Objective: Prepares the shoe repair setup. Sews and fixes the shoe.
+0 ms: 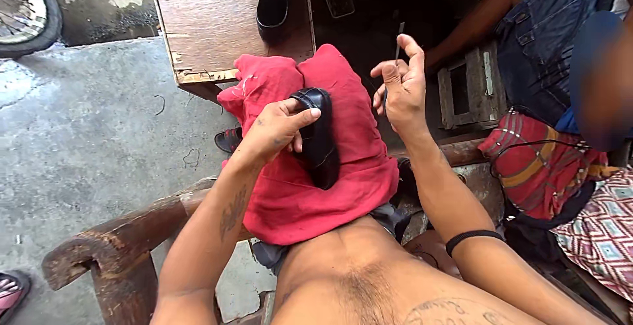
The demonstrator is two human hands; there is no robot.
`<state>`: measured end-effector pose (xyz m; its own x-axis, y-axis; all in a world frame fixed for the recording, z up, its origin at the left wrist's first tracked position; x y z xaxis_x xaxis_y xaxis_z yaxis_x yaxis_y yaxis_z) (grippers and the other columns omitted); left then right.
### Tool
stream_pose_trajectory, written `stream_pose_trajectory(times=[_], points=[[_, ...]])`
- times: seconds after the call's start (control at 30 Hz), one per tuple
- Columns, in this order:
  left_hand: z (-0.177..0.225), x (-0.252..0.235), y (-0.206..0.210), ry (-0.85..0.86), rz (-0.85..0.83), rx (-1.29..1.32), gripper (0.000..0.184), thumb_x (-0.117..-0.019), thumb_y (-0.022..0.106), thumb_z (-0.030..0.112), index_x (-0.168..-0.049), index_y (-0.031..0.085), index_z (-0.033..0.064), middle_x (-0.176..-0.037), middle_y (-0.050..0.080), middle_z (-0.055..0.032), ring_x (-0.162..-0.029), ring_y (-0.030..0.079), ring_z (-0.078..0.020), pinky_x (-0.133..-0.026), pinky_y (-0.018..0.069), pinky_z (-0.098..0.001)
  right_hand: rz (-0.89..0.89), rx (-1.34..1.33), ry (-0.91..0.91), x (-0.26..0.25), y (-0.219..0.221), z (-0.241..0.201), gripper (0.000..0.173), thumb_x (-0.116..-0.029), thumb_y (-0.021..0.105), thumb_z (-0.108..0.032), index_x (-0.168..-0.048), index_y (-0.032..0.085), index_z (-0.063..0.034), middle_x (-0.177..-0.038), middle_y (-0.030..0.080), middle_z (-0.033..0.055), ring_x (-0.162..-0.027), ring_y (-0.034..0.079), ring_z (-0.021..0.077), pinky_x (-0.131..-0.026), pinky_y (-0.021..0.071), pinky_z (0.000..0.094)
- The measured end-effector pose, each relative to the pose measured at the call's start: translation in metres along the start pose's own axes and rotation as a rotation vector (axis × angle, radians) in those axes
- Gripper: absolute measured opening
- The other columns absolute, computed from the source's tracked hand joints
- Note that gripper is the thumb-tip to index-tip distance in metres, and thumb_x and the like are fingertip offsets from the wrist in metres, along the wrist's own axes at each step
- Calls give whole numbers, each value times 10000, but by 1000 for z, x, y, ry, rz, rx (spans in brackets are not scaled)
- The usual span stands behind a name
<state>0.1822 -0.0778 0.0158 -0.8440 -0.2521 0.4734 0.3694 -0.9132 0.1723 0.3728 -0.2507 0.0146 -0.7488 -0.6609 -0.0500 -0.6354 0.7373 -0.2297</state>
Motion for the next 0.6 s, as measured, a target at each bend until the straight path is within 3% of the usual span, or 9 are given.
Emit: stream_pose_trajectory(times=[0.03,0.1,0.17,0.2,0.27,0.33,0.6], points=[[0,-3,0,-13,7,-3,157,-994,678,180,-1098,678,63,-798,698,-28,-410,480,-58,-375,449,-207,-65,82,19,7,1,-6,491,-1100,428,-179,-1550,304,-28,-923,650,56,-551,582,139,-455,532,313],[-3,-7,0,-47,-1,30,136,-977,691,132,-1090,675,60,-759,678,-33,-397,455,-48,-362,425,-198,-244,300,37,23,7,-8,410,-1097,431,-219,-1474,544,-103,-885,677,42,-645,602,143,-597,545,364],[-4,-9,-2,-69,-25,81,127,-980,670,94,-1102,661,63,-734,658,-30,-393,428,-33,-357,395,-181,-339,454,-11,29,10,2,359,-1090,468,-260,-1386,666,-209,-1010,744,-3,-812,672,101,-788,574,375],[-4,-9,-2,-74,-33,99,130,-984,657,81,-1113,656,63,-738,657,-30,-394,423,-27,-357,387,-172,-370,475,-33,28,10,5,350,-1089,477,-265,-1367,684,-218,-1105,753,-15,-903,689,82,-870,570,370],[-4,-9,-2,-86,-38,113,136,-989,646,74,-1125,651,69,-747,657,-31,-395,421,-22,-356,380,-163,-414,498,-55,27,10,6,347,-1088,476,-274,-1353,698,-240,-1215,739,-28,-1031,691,80,-953,551,389],[-4,-9,-3,-91,-36,114,137,-990,644,72,-1127,647,71,-755,657,-31,-394,418,-20,-353,379,-160,-444,530,-72,25,11,6,350,-1088,469,-284,-1350,701,-269,-1245,730,-29,-1090,688,100,-971,545,422],[-7,-10,-5,-87,-38,169,147,-986,644,56,-1133,636,59,-767,654,-42,-393,420,-23,-349,382,-162,-483,510,-61,20,10,5,352,-1088,462,-253,-1343,705,-238,-1183,744,-14,-1036,687,94,-953,540,396]])
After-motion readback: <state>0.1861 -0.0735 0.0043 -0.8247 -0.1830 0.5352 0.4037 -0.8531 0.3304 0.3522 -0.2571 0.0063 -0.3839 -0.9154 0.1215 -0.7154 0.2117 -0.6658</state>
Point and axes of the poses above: each hand's wrist, its own x-axis away from the middle knuckle, its own y-axis out of the palm, z = x × y, the point moved 2 cm from there along -x, towards the middle knuckle
